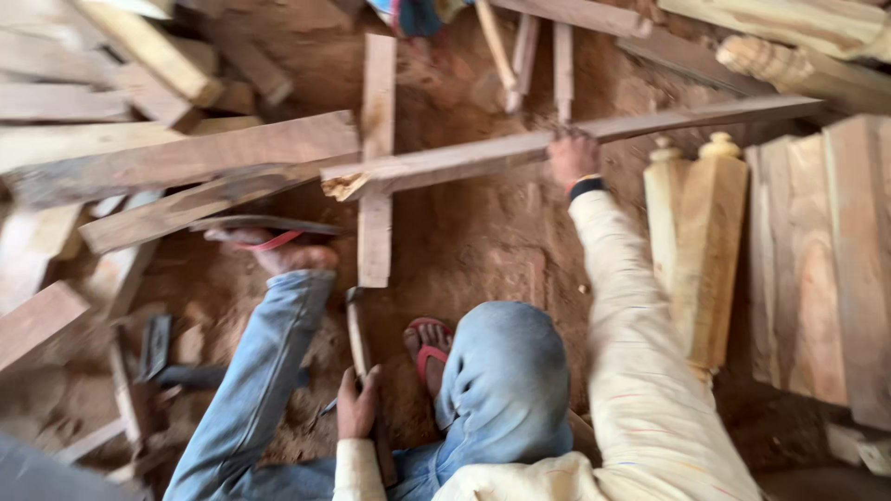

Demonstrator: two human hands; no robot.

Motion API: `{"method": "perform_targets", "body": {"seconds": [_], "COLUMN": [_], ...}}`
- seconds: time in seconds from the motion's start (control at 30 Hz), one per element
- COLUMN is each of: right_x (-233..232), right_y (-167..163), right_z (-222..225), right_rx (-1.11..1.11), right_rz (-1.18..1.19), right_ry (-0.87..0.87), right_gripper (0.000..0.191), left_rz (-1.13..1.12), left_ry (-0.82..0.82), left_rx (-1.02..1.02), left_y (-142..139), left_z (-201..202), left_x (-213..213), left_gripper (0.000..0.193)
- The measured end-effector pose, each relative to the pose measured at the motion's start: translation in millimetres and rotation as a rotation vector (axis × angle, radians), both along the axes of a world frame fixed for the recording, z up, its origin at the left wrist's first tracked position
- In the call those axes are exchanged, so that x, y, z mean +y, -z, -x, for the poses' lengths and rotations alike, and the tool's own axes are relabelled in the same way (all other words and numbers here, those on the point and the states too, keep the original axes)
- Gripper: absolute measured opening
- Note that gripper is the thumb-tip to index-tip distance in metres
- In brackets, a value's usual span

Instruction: The person marks a wooden plank using a try square and a pencil. They repeatedly position the square, draw lines, and adjust the plank to mark multiple sections.

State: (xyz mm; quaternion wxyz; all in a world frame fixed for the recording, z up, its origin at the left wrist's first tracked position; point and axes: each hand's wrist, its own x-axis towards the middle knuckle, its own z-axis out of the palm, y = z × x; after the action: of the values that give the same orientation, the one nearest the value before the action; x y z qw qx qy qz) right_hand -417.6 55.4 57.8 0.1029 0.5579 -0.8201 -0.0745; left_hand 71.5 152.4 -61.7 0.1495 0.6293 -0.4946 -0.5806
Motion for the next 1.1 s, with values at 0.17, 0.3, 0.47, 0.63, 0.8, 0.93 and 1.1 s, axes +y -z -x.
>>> {"method": "perform_targets", "body": {"seconds": [0.17, 0.3, 0.47, 0.63, 0.8, 0.93, 1.1], "right_x": [-6.1, 5.9, 20.3, 32.8, 83.5, 106.0, 106.3], "right_y": [-24.1, -29.4, 0.4, 26.9, 23.1, 30.4, 44.5], "right_z": [8.9, 9.2, -9.3, -45.2, -69.9, -88.1, -97.0], "right_rx": [-0.244, -0.055, -0.403, -0.983, -0.853, -0.638, -0.445], "right_rz": [-0.268, -0.520, -0.554, -0.512, -0.085, 0.086, 0.207], "right_ry": [-0.068, -0.178, -0.528, -0.464, -0.750, -0.956, -1.103], "right_gripper": [0.048, 0.044, 0.056, 0.055, 0.064, 0.062, 0.059], "left_rz": [0.705, 0.682, 0.973, 0.520, 0.493, 0.440, 0.431], "left_ry": [-0.036, -0.338, -0.180, -0.531, -0.695, -0.704, -0.670], "left_rx": [-0.250, 0.172, 0.322, 0.480, 0.353, 0.385, 0.257], "left_y": [-15.3, -60.4, -94.2, -89.2, -79.3, -68.0, -47.8], "left_z": [-1.2, -5.0, -23.9, -48.9, -55.7, -53.4, -66.2], "left_x": [0.4, -7.9, -19.7, 7.2, 35.9, 52.7, 63.2], "left_gripper": [0.066, 0.080, 0.052, 0.037, 0.038, 0.037, 0.028]}}
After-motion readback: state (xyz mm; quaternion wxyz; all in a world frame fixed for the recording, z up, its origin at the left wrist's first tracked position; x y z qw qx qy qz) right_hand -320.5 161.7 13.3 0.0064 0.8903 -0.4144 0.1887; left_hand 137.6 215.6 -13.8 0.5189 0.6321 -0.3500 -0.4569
